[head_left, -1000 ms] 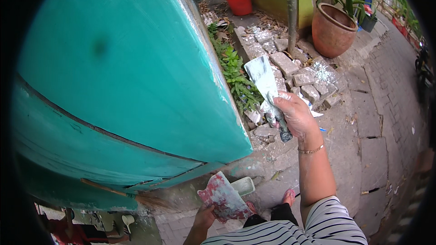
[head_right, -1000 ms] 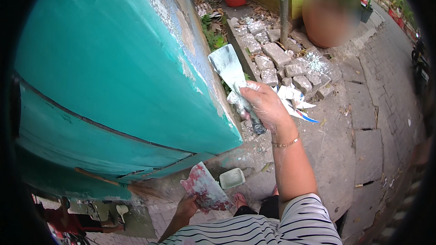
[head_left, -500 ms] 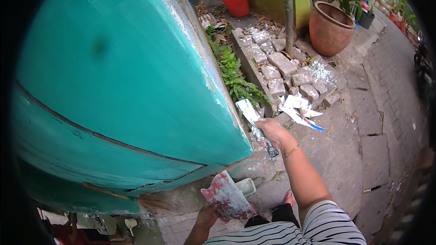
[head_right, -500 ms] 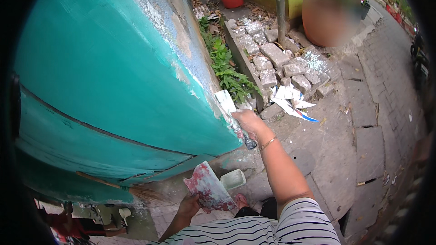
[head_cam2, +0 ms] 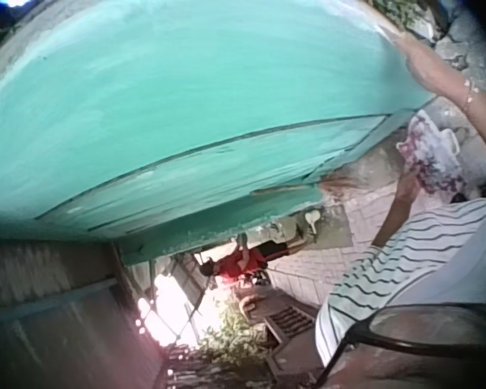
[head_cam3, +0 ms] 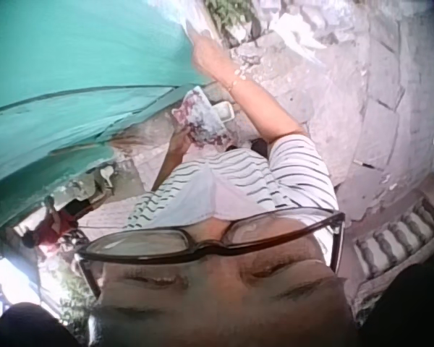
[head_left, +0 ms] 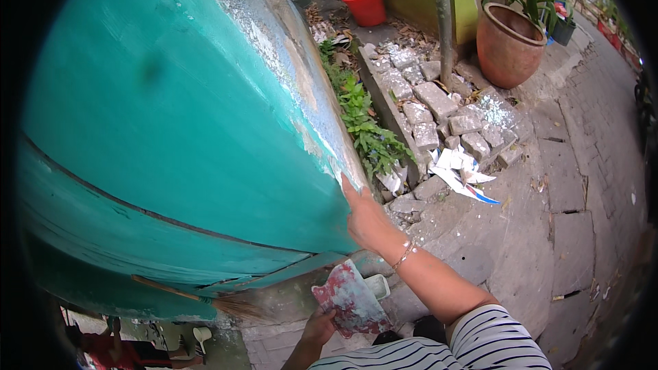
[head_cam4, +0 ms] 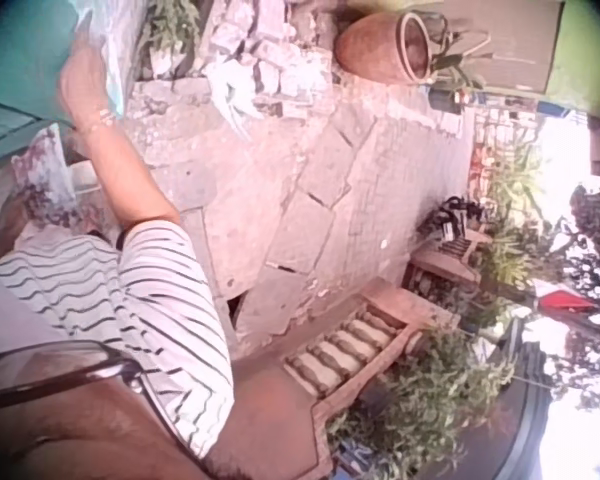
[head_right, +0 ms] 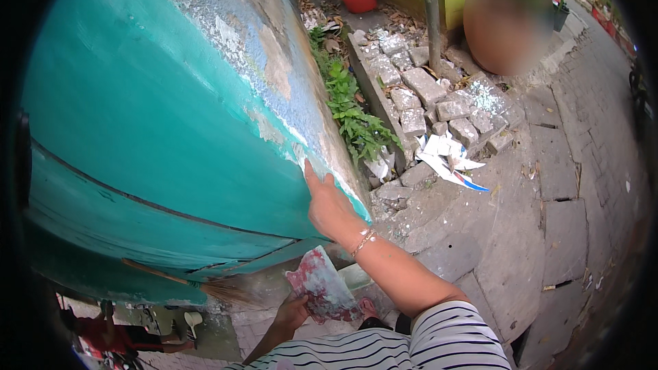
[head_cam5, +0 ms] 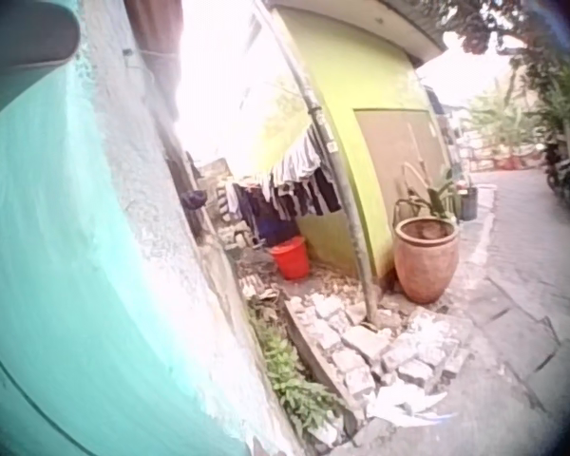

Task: The person applies white filler material to a green wall using a putty knife while holding a tray of material by hand.

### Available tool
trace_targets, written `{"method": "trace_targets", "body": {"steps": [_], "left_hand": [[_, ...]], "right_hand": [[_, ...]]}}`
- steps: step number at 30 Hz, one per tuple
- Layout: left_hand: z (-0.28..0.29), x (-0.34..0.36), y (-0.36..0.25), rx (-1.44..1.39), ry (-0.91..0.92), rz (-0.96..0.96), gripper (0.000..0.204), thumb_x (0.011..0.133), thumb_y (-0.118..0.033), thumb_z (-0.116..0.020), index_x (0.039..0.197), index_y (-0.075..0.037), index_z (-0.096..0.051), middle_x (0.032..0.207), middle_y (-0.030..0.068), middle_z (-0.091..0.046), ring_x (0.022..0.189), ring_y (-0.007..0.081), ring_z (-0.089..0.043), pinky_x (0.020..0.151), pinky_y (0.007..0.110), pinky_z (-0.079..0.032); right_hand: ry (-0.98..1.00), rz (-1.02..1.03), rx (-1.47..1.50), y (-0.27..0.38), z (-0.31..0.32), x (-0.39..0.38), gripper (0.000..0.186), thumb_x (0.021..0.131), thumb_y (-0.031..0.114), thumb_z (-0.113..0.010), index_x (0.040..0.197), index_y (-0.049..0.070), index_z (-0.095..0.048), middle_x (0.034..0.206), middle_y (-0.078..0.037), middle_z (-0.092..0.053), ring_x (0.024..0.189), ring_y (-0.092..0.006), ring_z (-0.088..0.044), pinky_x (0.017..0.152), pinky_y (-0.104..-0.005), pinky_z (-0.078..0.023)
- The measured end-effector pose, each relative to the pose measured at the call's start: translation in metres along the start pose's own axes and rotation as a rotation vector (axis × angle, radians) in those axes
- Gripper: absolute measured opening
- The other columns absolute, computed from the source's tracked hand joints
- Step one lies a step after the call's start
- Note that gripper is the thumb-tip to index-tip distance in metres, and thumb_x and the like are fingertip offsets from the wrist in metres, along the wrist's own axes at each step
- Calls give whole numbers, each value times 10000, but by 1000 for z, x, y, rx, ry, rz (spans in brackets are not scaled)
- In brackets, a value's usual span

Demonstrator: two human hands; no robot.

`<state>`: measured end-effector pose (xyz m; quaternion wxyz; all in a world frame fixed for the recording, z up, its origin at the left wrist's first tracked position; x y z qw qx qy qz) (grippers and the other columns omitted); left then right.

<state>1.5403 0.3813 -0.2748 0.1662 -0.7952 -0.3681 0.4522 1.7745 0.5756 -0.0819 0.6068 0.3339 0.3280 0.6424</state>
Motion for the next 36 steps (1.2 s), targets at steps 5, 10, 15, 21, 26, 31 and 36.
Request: {"method": "trace_targets", "body": {"steps": [5,10,15,21,26,31,36], "left_hand": [[5,14,13,-10,21,4,525,900,-27,-566,1388,-33,-373,1314,107,-543,1212,274,-535,1036,463,-421],[-15,22,15,-1,-1,9,549,917,-4,-517,1430,-49,-325,1362,128,-504,1262,285,-495,1067,473,-396],[-22,21,17,-25,7,-3,582,906,-12,-543,1437,-57,-309,1365,120,-502,1261,280,-496,1061,473,-405],[-7,17,31,-77,30,12,627,884,-48,-604,1437,-63,-308,1381,111,-492,1269,274,-492,1066,466,-401],[-2,13,36,-105,0,24,616,877,-51,-621,1422,-53,-334,1358,106,-518,1269,264,-494,1063,456,-406],[8,0,38,-137,-76,-13,624,869,-75,-648,1416,-40,-348,1329,107,-544,1245,267,-516,1046,448,-424],[8,3,46,-175,-34,18,577,872,-76,-647,1386,-26,-388,1322,109,-549,1223,268,-534,1044,446,-426]], "right_hand": [[17,81,174,-34,48,17,709,801,-42,-497,1475,117,-345,1253,-377,-471,1071,-490,-554,962,-446,-431],[-94,234,223,81,66,17,711,814,-29,-511,1484,123,-327,1078,-335,-519,1013,-468,-548,916,-462,-441],[-49,117,59,-10,4,-2,656,853,15,-537,1472,100,-336,1120,-335,-531,935,-428,-593,834,-439,-487],[369,58,1209,-24,53,17,324,912,94,-572,1215,-20,-554,881,-136,-653,716,-232,-636,591,-349,-517],[417,153,1710,12,36,78,213,911,143,-615,1060,-9,-606,801,-94,-640,591,-192,-583,479,-309,-452],[593,-149,1406,-9,-11,90,174,932,175,-603,992,12,-607,738,-79,-619,549,-167,-555,435,-286,-404],[404,-397,1097,-80,-45,38,157,929,141,-606,993,-2,-617,707,-56,-616,513,-120,-540,398,-293,-411]]}}
Point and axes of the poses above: each hand's wrist, its own x-axis towards the middle knuckle, its own z-axis out of the back of the hand, y = z × x, the point moved 9 cm from there along x, towards the middle knuckle
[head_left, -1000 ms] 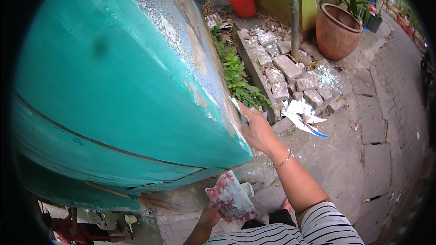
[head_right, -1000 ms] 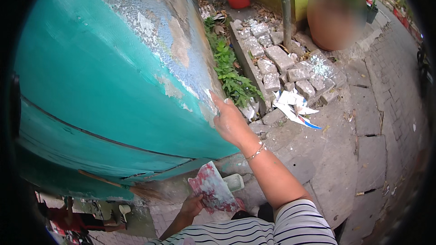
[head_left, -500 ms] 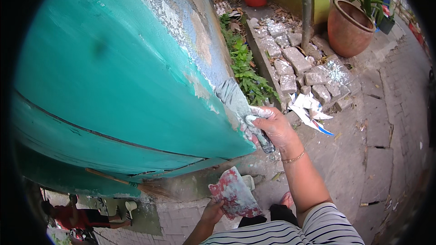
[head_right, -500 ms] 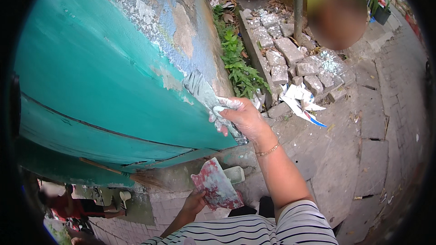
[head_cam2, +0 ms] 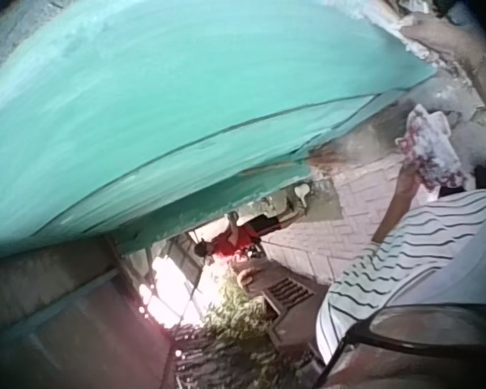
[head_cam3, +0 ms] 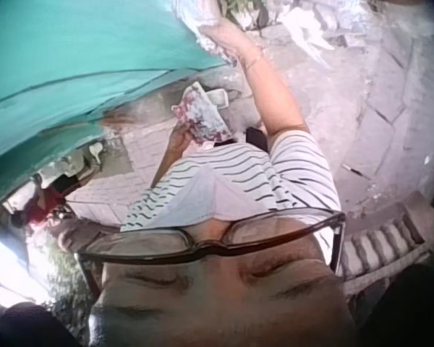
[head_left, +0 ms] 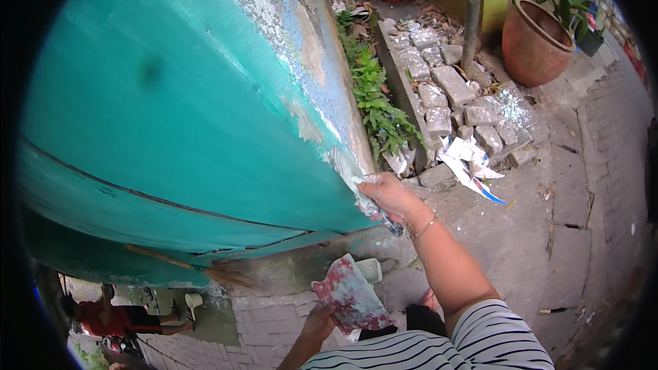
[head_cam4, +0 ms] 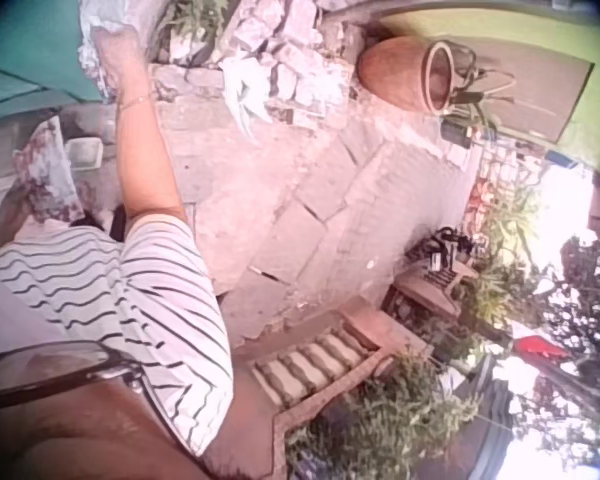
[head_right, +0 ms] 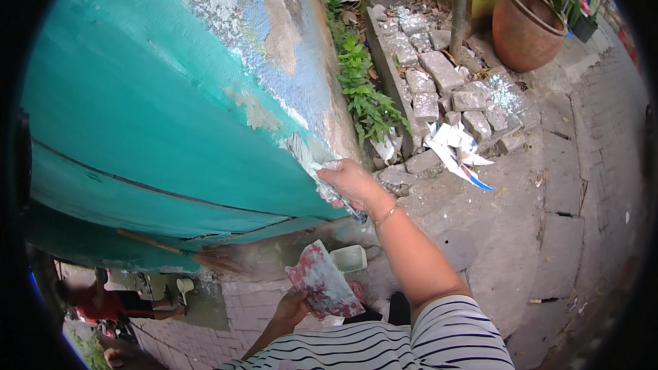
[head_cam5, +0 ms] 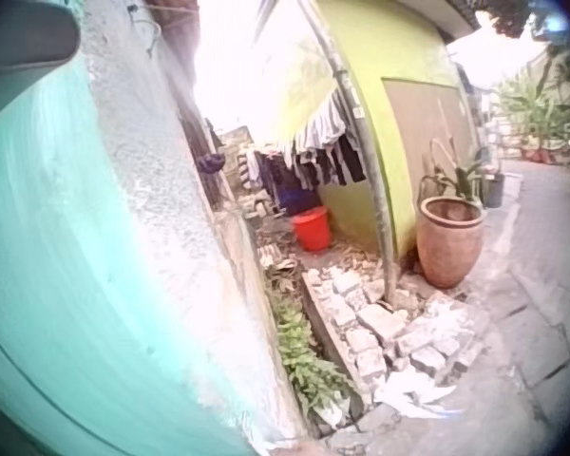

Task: The person applies white filler material to a green wall using a putty knife while holding a tray of material by hand.

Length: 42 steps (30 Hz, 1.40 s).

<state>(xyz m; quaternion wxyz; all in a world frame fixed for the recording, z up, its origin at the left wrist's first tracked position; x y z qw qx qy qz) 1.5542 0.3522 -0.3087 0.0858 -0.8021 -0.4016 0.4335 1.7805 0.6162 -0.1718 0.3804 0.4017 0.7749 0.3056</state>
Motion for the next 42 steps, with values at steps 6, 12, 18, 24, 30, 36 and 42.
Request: {"method": "trace_targets", "body": {"steps": [6,12,18,24,30,36,42], "left_hand": [[-25,23,-24,62,27,-51,488,898,-73,-608,1348,-22,-425,1284,105,-576,1176,253,-567,1012,433,-447],[-12,17,-31,44,-12,-66,478,896,-19,-561,1354,-30,-427,1282,112,-575,1194,267,-553,1031,450,-423],[0,6,-29,-11,-26,-88,544,865,-35,-605,1370,-19,-402,1282,123,-571,1203,286,-543,1029,475,-418],[6,5,-32,-76,18,-113,522,854,-43,-628,1337,-15,-434,1272,118,-583,1176,289,-565,1009,473,-428],[33,8,-34,-90,-72,-170,481,859,-28,-611,1317,-15,-466,1264,120,-593,1177,277,-563,1008,461,-429],[22,11,-33,-129,50,-101,505,862,8,-578,1344,-54,-440,1255,107,-585,1177,286,-558,1018,472,-430],[37,13,-39,-95,31,-108,497,868,7,-564,1345,-42,-434,1266,106,-579,1188,283,-551,1023,468,-426]], "right_hand": [[-338,281,-419,38,45,-60,176,889,67,-602,1030,-39,-610,769,-68,-627,609,-136,-568,546,-309,-469],[-192,936,-1148,122,-50,-132,234,764,5,-664,990,66,-667,862,-86,-587,767,-240,-576,673,-357,-459],[-268,1070,-1826,170,-92,-106,221,701,121,-720,911,107,-653,798,-82,-558,726,-294,-601,639,-403,-462],[-324,1168,-1742,205,-92,-94,234,673,105,-741,875,90,-622,776,-89,-546,710,-310,-592,618,-421,-461],[-313,1043,-1252,234,-72,-150,289,736,-35,-657,1018,25,-630,881,-97,-606,736,-254,-593,707,-331,-472],[-627,826,-970,145,-30,-144,606,756,-135,-512,1347,-12,-451,1069,-196,-543,969,-307,-549,872,-362,-442],[-579,888,-1153,132,-137,-107,739,732,-144,-531,1437,-10,-352,1033,-248,-515,976,-412,-528,898,-414,-438]]}}
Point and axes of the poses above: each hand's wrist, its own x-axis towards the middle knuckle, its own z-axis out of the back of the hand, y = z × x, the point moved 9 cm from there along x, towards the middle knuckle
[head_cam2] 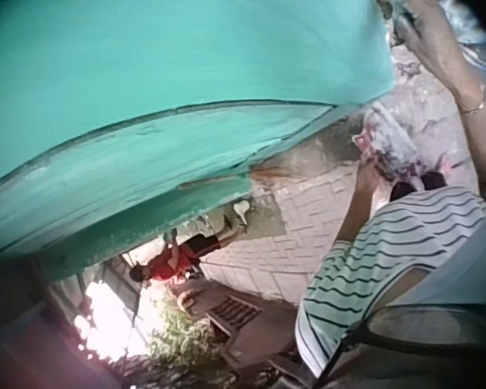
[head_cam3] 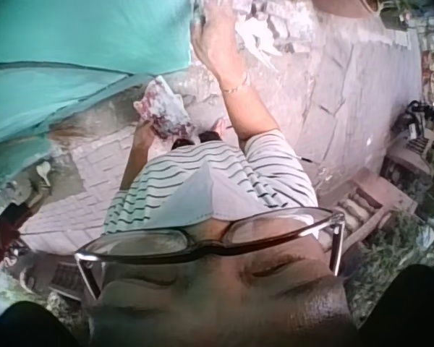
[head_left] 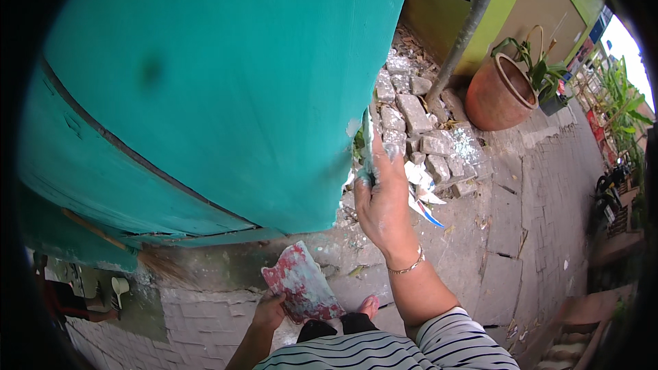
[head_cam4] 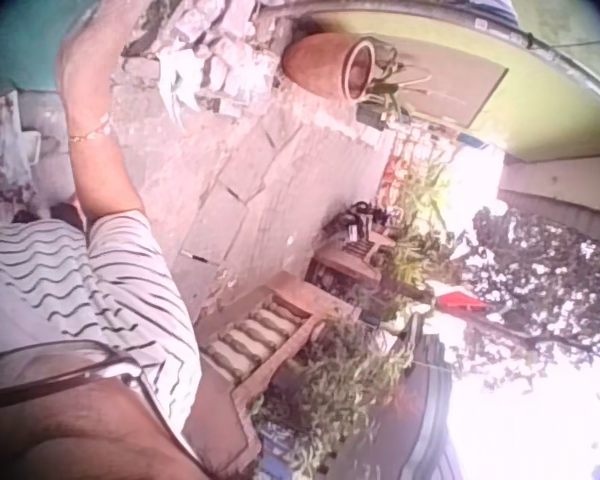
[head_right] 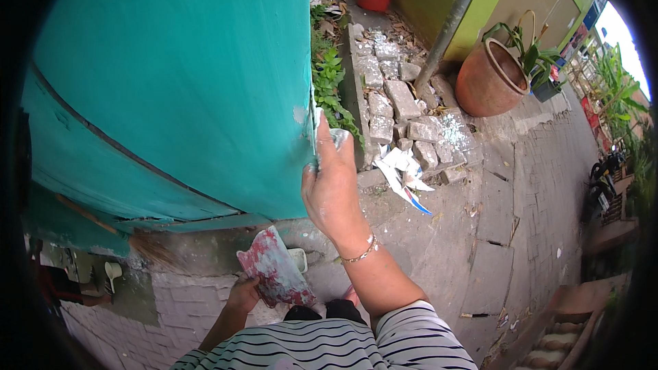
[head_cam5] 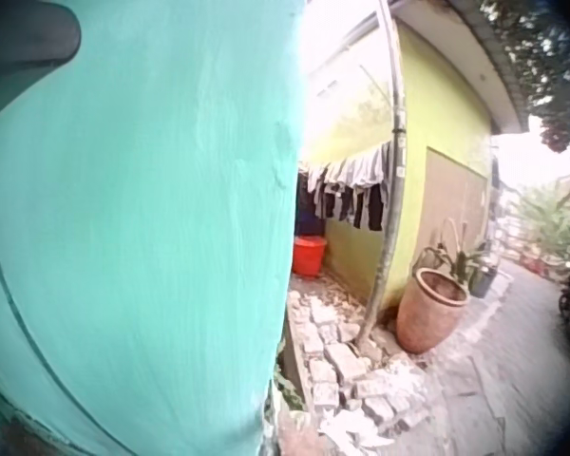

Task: The person applies white filler material to a green wall using a putty knife while holding a tray of material by hand.

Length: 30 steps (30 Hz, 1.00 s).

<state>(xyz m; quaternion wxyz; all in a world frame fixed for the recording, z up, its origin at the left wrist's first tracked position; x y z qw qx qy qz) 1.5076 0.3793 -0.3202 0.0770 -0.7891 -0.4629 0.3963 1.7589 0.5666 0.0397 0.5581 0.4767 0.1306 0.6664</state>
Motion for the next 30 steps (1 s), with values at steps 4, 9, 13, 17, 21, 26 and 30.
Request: {"method": "trace_targets", "body": {"steps": [4,9,13,17,21,26,30], "left_hand": [[0,-5,-3,9,-4,12,492,863,-2,-575,1336,-34,-445,1263,109,-583,1180,280,-557,1024,457,-426],[13,-10,0,47,57,62,470,886,-2,-553,1341,-42,-441,1250,109,-591,1166,287,-568,1004,481,-443],[16,0,1,77,-13,60,481,886,4,-546,1351,-39,-432,1247,112,-592,1162,290,-571,1001,486,-447],[13,1,5,83,20,52,489,888,5,-541,1361,-42,-427,1262,114,-584,1178,292,-559,1015,489,-434],[16,-3,10,57,12,65,496,885,3,-548,1364,-50,-429,1284,111,-572,1198,284,-545,1039,488,-410],[24,-1,9,19,1,37,488,878,9,-558,1349,-64,-454,1278,101,-578,1197,276,-546,1040,474,-409],[19,3,17,2,-34,71,477,875,21,-558,1335,-71,-469,1258,93,-590,1181,270,-554,1031,459,-419]], "right_hand": [[223,-167,86,-31,-35,-29,732,748,-127,-524,1445,-5,-335,1186,-325,-504,1100,-458,-520,966,-417,-430],[388,-553,219,-94,-28,-66,568,782,-34,-534,1347,20,-508,1022,-249,-637,923,-351,-630,897,-367,-468],[185,-391,532,-66,-4,-14,470,822,-20,-520,1289,13,-553,755,-18,-548,587,-69,-497,522,-269,-426],[188,-178,245,-68,-32,-23,523,835,-27,-524,1354,27,-503,878,-119,-609,852,-217,-580,800,-353,-477],[305,-283,-261,-130,-20,-87,578,815,12,-600,1379,70,-487,1036,-274,-589,933,-412,-606,840,-400,-481],[114,58,-466,-58,27,-71,697,748,-48,-632,1412,78,-462,1061,-232,-572,873,-388,-611,750,-399,-501],[-79,304,-428,-2,29,-46,789,674,-115,-632,1418,87,-463,1001,-215,-563,822,-359,-613,708,-367,-506]]}}
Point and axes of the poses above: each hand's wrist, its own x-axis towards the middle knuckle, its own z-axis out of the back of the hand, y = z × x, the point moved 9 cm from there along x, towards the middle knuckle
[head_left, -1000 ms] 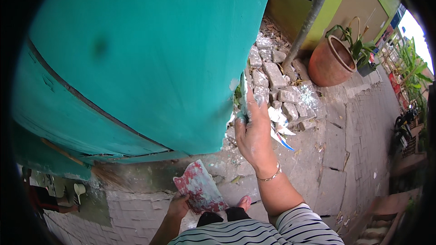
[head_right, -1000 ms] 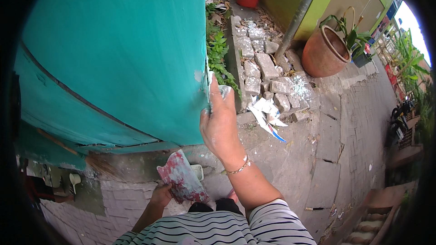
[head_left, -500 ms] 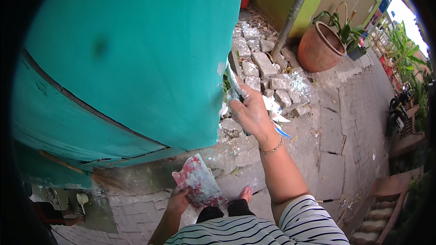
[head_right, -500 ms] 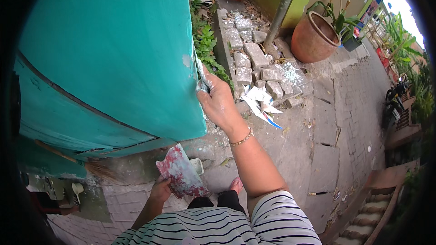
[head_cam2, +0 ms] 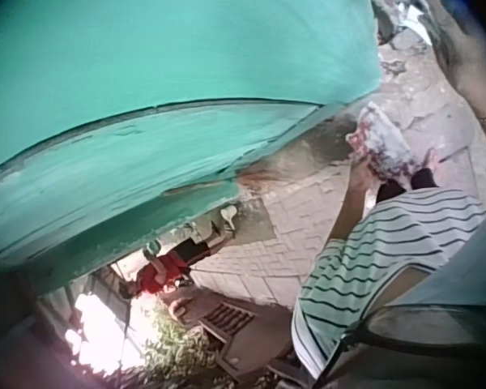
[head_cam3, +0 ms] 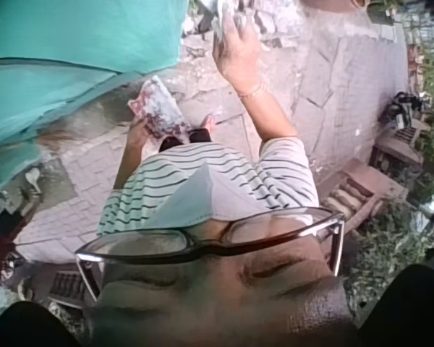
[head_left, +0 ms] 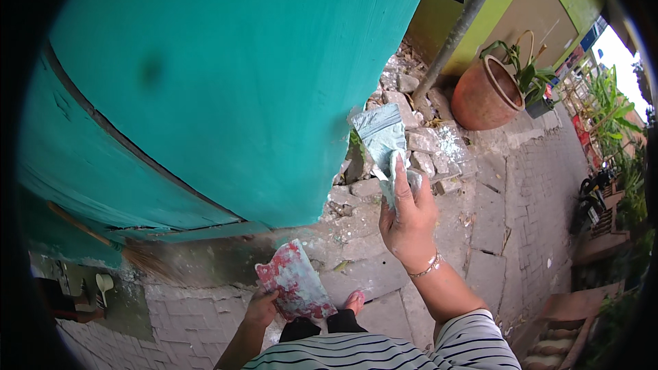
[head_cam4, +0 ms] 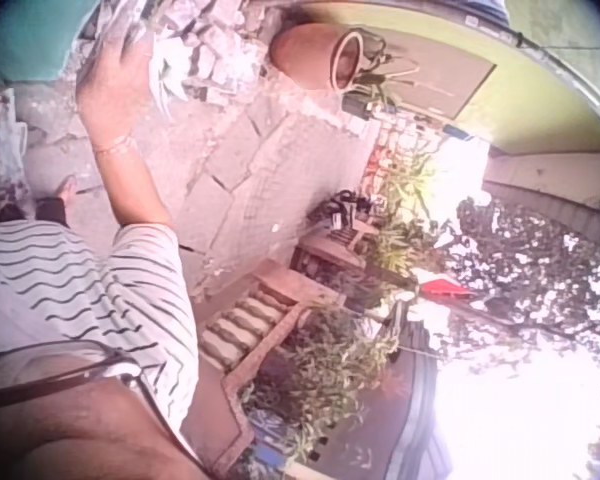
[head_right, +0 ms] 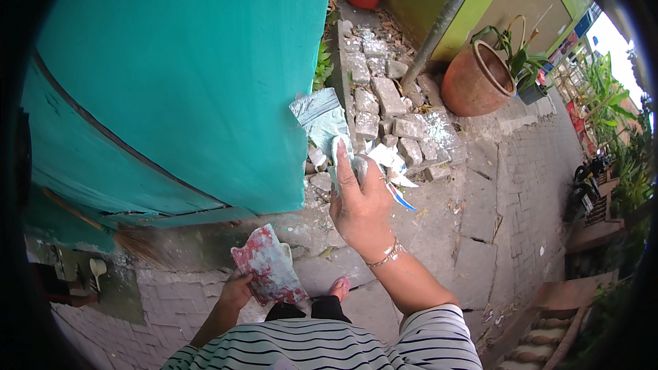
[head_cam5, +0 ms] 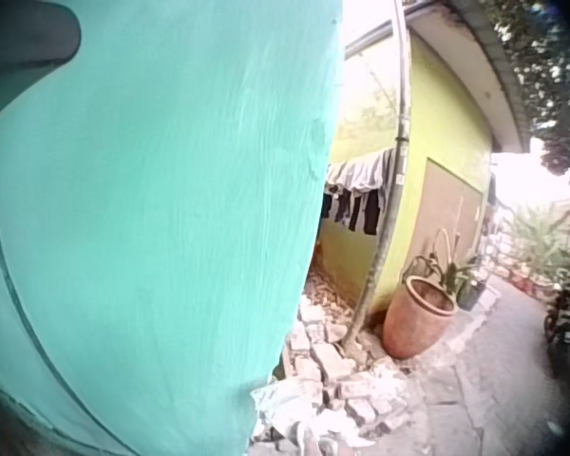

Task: The person applies white filler material to a green wall using a putty knife while holding a tray of material by hand.

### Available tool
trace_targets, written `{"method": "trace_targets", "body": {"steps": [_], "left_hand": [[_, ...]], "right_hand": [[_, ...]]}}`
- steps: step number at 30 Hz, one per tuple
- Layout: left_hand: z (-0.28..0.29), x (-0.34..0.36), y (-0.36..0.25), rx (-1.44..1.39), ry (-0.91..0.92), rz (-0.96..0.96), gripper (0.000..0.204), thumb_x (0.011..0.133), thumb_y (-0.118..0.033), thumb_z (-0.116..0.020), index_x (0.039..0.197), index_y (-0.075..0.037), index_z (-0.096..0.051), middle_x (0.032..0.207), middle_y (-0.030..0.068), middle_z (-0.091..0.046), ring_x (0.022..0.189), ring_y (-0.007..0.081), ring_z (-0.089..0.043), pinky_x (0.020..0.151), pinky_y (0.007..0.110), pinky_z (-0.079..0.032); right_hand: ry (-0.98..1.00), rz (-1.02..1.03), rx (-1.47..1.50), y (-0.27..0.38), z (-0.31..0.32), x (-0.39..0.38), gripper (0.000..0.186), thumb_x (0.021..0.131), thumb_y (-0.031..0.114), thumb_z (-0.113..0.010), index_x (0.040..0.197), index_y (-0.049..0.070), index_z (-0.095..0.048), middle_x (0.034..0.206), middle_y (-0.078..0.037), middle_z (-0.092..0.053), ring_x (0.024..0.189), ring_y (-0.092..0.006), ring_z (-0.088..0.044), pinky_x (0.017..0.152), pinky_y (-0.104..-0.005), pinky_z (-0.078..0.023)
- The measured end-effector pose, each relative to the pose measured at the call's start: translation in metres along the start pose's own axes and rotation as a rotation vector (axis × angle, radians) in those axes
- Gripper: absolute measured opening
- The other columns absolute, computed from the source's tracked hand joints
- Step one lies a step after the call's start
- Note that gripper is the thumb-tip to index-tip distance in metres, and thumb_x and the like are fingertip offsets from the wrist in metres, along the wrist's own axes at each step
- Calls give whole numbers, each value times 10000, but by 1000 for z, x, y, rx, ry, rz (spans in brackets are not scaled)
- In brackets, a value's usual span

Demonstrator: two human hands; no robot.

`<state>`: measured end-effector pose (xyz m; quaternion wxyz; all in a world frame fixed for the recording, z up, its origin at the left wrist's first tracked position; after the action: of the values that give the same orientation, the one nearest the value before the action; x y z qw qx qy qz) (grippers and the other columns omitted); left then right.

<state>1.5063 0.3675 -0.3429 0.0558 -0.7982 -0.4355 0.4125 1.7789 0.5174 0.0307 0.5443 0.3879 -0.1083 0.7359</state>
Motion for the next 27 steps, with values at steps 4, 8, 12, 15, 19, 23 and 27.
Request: {"method": "trace_targets", "body": {"steps": [4,8,12,15,19,23,27], "left_hand": [[-10,4,4,-13,-14,43,477,874,28,-556,1332,-67,-464,1244,90,-594,1165,264,-561,1031,455,-420],[-10,7,1,4,-5,5,485,868,28,-558,1334,-62,-457,1242,94,-591,1162,266,-561,1032,462,-418],[-5,-1,-10,-7,19,-18,495,861,17,-566,1336,-62,-450,1245,98,-588,1168,277,-557,1029,473,-416],[6,-3,-15,-32,36,-5,521,857,4,-574,1352,-63,-427,1265,102,-574,1176,288,-552,1031,483,-412],[7,0,-16,-14,29,-29,524,853,0,-575,1352,-42,-423,1270,114,-574,1186,292,-550,1034,472,-411],[0,-4,-19,-20,-8,-56,499,848,-6,-571,1329,5,-439,1265,133,-580,1186,288,-554,1035,445,-414],[7,-1,-8,-7,-12,-40,515,844,-9,-574,1335,9,-423,1276,142,-568,1187,290,-553,1037,457,-412]], "right_hand": [[16,-61,-23,17,-32,15,810,646,-50,-656,1418,110,-471,960,-171,-508,698,-321,-557,600,-405,-472],[174,-219,28,-14,-79,-46,804,706,-44,-628,1459,126,-403,967,-184,-488,740,-354,-563,630,-420,-484],[117,-322,169,-48,-75,-94,733,772,-17,-608,1458,62,-364,1053,-232,-532,862,-408,-586,729,-422,-499],[5,-447,356,-45,-50,-73,646,763,-6,-636,1373,-24,-423,1120,-254,-596,946,-410,-605,821,-408,-499],[204,-112,217,-32,-41,-33,432,741,-27,-686,1159,24,-589,1041,-186,-640,928,-389,-624,868,-427,-492],[276,147,182,-31,-40,5,366,638,-13,-720,982,108,-685,859,-76,-619,781,-306,-614,655,-384,-470],[256,175,356,-55,-50,48,300,657,-9,-727,941,82,-696,838,-89,-638,758,-292,-629,635,-363,-481]]}}
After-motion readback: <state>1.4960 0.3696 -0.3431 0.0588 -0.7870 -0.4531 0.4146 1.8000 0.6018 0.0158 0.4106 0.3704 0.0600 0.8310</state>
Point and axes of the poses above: each hand's wrist, its own x-axis towards the middle knuckle, its own z-axis out of the back of the hand, y = z × x, the point moved 9 cm from there along x, towards the middle knuckle
